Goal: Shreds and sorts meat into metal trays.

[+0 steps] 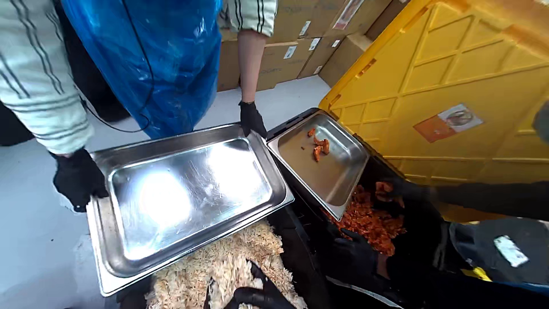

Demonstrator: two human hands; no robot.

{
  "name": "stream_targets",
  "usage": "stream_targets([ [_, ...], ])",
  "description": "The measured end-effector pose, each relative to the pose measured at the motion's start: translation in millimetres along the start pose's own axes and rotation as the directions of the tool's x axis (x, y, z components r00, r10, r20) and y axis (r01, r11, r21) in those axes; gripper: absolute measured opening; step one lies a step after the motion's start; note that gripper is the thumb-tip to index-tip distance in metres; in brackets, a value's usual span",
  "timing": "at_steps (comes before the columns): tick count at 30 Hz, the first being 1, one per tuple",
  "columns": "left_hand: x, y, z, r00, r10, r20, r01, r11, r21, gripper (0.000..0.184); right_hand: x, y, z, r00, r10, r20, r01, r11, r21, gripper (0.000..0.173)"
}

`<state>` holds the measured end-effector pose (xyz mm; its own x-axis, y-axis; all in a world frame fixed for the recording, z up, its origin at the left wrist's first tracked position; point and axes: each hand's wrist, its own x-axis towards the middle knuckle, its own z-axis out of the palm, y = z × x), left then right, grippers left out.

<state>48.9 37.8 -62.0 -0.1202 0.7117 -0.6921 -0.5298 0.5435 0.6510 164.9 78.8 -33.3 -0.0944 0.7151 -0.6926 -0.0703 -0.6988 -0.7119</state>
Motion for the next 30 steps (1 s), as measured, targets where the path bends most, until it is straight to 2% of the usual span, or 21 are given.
stream_targets([
  [2, 12, 37, 10, 0.991, 0.095, 0.093, -0.102, 0.993, 0.068, 0.066, 9, -40, 5, 0.993, -0.106, 0.052, 0.103, 0.993, 0.065, 0.085],
  [3, 23, 55, 15, 0.985, 0.121, 0.122, -0.135, 0.985, 0.107, 0.069, 18, -56, 9, 0.989, -0.129, 0.073, 0.120, 0.986, 0.116, 0.082],
  [4, 36, 72, 20, 0.982, 0.132, 0.135, -0.152, 0.977, 0.151, 0.069, 30, -69, 13, 0.987, -0.140, 0.081, 0.125, 0.978, 0.169, 0.068],
  [6, 68, 99, 32, 0.980, 0.144, 0.140, -0.175, 0.955, 0.242, 0.057, 60, -85, 23, 0.995, -0.094, 0.022, 0.087, 0.973, 0.212, 0.025],
  [7, 85, 105, 36, 0.974, 0.169, 0.149, -0.206, 0.936, 0.286, 0.051, 77, -88, 28, 0.998, -0.050, -0.030, 0.055, 0.980, 0.189, 0.016],
  [10, 124, 106, 45, 0.947, 0.301, 0.115, -0.322, 0.907, 0.273, 0.048, 115, -84, 36, 0.984, -0.037, -0.172, 0.041, 0.999, 0.021, 0.028],
  [13, 147, 108, 59, 0.931, 0.364, -0.021, -0.333, 0.875, 0.352, 0.051, 144, -78, 36, 0.963, -0.110, -0.247, 0.078, 0.988, -0.136, 0.041],
  [15, 166, 112, 61, 0.901, 0.430, -0.053, -0.339, 0.775, 0.534, 0.054, 164, -86, 37, 0.934, -0.200, -0.297, 0.115, 0.953, -0.281, 0.043],
  [18, 178, 129, 61, 0.886, 0.462, -0.035, -0.250, 0.541, 0.803, 0.057, 180, -113, 32, 0.915, -0.272, -0.298, 0.090, 0.858, -0.506, 0.048],
  [21, 183, 149, 49, 0.910, 0.413, -0.035, -0.153, 0.415, 0.897, 0.053, 194, -131, 16, 0.910, -0.270, -0.313, -0.006, 0.748, -0.663, 0.057],
  [23, 190, 157, 36, 0.929, 0.369, -0.012, -0.158, 0.426, 0.891, 0.064, 199, -139, 1, 0.902, -0.273, -0.334, -0.081, 0.653, -0.753, 0.054],
  [25, 193, 155, 26, 0.953, 0.302, 0.014, -0.188, 0.556, 0.810, 0.082, 201, -147, -11, 0.907, -0.254, -0.335, -0.141, 0.566, -0.812, 0.055],
  [27, 180, 152, 21, 0.967, 0.250, 0.059, -0.204, 0.608, 0.768, 0.093, 200, -156, -21, 0.930, -0.196, -0.311, -0.171, 0.521, -0.837, 0.072],
  [28, 167, 152, 16, 0.965, 0.245, 0.096, -0.224, 0.570, 0.790, 0.093, 198, -161, -25, 0.950, -0.157, -0.271, -0.152, 0.527, -0.836, 0.079],
  [30, 134, 137, -2, 0.934, 0.307, 0.184, -0.312, 0.448, 0.838, 0.080, 185, -164, -35, 0.976, -0.158, -0.153, -0.028, 0.600, -0.800, 0.073],
])
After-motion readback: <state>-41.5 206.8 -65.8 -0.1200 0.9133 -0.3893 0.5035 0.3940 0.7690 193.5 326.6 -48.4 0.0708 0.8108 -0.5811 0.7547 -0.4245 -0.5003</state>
